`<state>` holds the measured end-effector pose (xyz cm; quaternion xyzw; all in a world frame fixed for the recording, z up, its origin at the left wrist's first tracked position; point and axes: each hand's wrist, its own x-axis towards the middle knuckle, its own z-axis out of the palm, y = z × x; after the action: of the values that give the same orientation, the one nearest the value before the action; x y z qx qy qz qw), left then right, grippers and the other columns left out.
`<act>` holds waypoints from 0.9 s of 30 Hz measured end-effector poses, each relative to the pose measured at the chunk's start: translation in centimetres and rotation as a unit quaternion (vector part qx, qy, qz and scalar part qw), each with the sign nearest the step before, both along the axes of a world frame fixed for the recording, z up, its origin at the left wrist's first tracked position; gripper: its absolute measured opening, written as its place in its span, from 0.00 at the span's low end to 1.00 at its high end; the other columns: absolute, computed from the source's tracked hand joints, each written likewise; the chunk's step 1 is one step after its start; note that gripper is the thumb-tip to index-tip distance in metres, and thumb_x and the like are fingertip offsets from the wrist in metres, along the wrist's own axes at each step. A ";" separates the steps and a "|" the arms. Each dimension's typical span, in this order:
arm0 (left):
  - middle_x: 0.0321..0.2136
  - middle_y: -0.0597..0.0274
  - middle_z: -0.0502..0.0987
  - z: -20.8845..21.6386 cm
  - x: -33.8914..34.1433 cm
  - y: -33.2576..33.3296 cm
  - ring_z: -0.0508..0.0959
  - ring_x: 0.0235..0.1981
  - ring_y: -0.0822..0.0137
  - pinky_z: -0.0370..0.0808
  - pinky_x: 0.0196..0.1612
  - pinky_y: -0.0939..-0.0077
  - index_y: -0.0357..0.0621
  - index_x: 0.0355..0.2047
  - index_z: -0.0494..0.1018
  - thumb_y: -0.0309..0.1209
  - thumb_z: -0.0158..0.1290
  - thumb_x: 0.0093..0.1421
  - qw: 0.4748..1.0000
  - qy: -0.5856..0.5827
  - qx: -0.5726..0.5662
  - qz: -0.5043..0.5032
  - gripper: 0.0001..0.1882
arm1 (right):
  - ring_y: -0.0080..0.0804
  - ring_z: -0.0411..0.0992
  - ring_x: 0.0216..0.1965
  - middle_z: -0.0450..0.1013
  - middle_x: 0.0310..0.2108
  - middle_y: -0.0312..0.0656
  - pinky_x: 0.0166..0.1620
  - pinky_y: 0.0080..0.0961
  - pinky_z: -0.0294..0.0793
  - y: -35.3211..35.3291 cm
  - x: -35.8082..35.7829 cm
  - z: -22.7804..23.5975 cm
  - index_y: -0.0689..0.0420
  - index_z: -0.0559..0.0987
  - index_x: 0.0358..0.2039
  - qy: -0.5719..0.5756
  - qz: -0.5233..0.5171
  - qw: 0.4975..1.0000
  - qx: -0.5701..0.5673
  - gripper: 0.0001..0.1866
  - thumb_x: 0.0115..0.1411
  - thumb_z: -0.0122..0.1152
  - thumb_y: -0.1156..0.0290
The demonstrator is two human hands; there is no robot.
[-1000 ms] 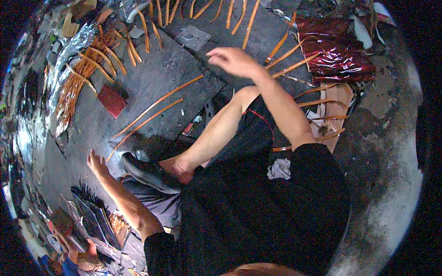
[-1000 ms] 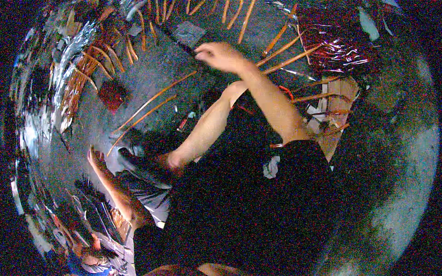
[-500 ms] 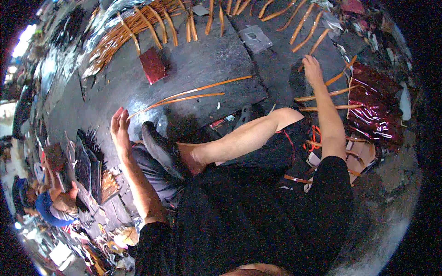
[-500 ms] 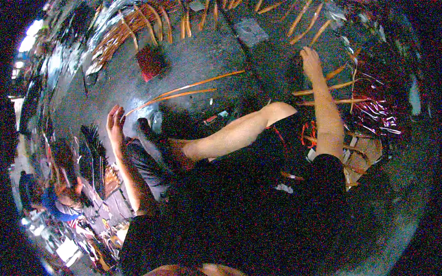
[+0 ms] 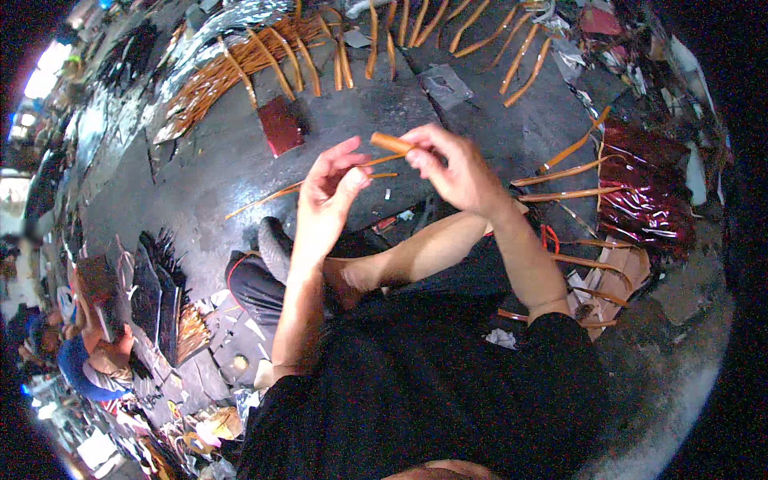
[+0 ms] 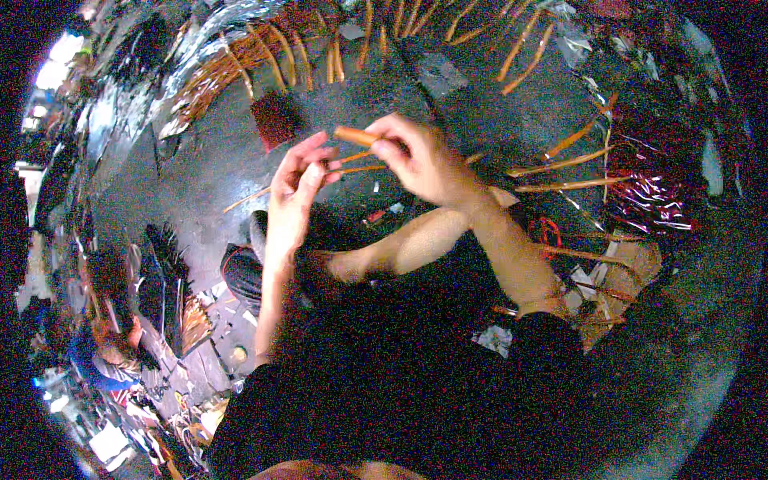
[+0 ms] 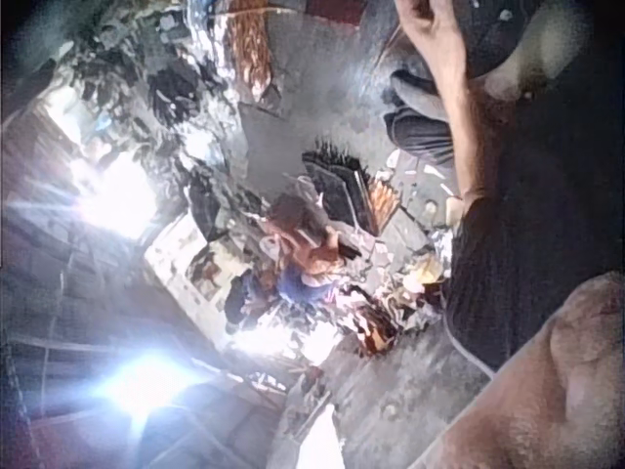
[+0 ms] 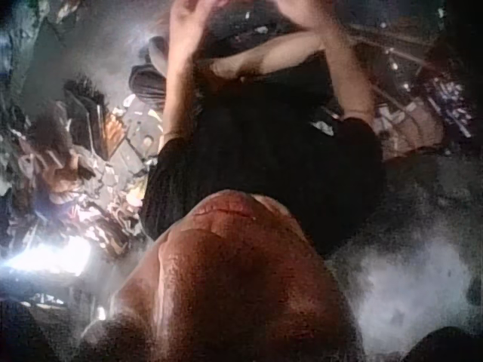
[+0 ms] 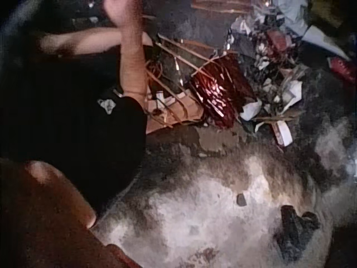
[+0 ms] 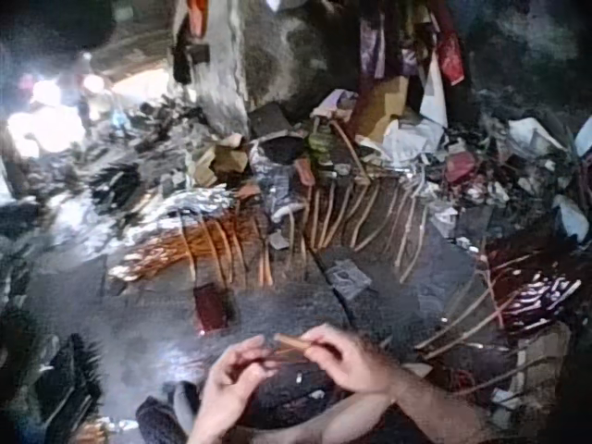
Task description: The person sits on the floor and repeatedly picks up thin bamboo sticks, rubs them against a white rectangular block, and places them aside. The person handles the sticks one by one in a repetitive cycle.
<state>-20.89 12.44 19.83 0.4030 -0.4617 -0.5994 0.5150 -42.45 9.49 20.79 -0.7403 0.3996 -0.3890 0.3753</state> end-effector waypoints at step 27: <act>0.42 0.62 0.75 4.1 3.3 1.8 0.70 0.54 0.58 0.62 0.62 0.55 0.49 0.39 0.69 0.43 0.42 0.68 0.934 0.260 -0.160 0.186 0.13 | 0.41 0.76 0.28 0.74 0.28 0.43 0.29 0.32 0.75 3.2 16.1 4.4 0.56 0.73 0.33 -0.099 -0.083 0.959 -0.253 0.09 0.53 0.65 0.72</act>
<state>-17.56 14.25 23.94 0.2241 -0.3187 -0.4951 0.7766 -26.33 12.73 25.20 -0.7331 0.3091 -0.5786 0.1797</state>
